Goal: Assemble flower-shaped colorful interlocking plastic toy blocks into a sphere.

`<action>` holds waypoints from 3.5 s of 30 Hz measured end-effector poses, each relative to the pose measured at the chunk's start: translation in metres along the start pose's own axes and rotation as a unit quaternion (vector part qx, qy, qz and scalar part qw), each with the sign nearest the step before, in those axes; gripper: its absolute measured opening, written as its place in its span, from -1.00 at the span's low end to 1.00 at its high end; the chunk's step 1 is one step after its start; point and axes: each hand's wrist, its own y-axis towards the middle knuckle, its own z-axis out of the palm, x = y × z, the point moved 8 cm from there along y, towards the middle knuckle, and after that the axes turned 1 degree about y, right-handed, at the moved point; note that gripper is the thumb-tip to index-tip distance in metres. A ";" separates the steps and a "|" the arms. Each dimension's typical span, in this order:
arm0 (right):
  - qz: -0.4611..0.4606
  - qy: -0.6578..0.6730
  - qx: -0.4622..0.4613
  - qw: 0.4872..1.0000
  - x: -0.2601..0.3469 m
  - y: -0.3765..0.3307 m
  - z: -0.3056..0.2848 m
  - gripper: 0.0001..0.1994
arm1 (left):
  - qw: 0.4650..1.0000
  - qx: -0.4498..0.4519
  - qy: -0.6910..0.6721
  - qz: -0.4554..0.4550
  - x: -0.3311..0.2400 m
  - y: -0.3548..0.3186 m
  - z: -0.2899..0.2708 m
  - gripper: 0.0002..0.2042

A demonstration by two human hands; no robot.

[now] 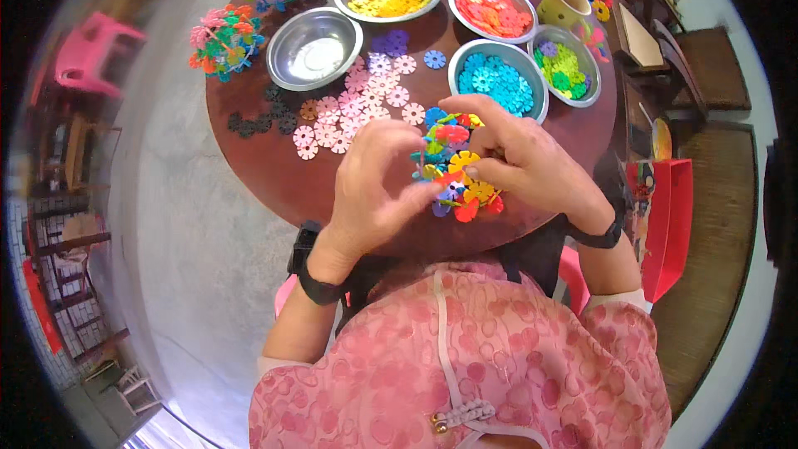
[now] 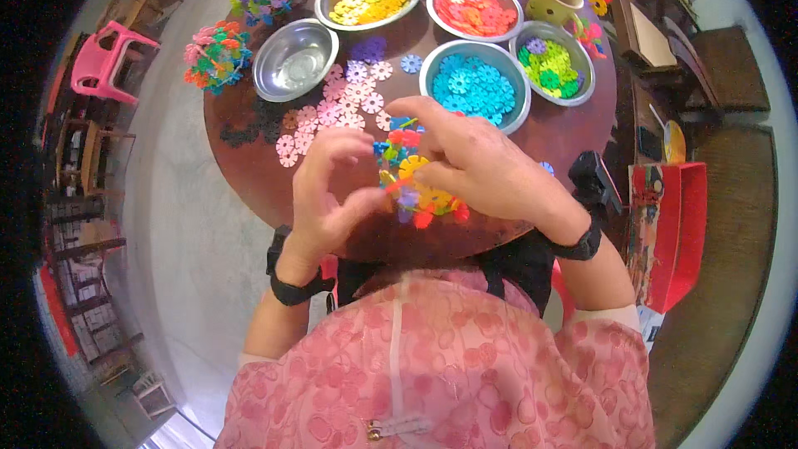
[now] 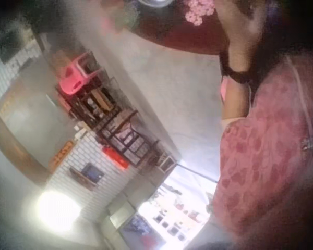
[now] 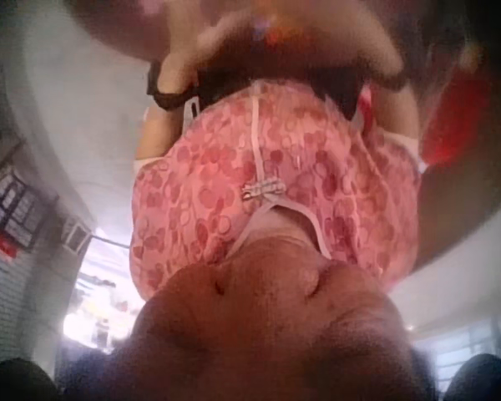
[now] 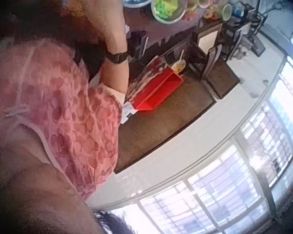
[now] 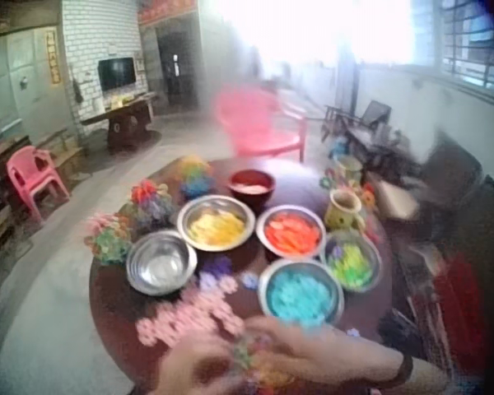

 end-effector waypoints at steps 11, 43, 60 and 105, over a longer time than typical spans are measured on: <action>-0.034 -0.132 -0.029 0.990 0.029 0.039 -0.032 -0.58 | 0.997 -0.058 0.039 0.023 0.020 -0.026 -0.002 -0.77; -0.084 -0.539 -0.140 0.827 -0.104 0.260 -0.059 -0.82 | 0.995 -0.093 0.028 -0.006 0.046 -0.035 -0.013 -0.75; -0.020 -0.177 -0.111 0.978 -0.013 0.093 -0.056 -0.71 | 0.994 -0.086 0.050 0.035 0.032 -0.039 -0.018 -0.82; -0.005 -0.187 -0.160 0.969 0.020 0.022 0.030 -0.87 | 0.991 -0.094 0.089 -0.023 0.026 -0.037 -0.004 -0.91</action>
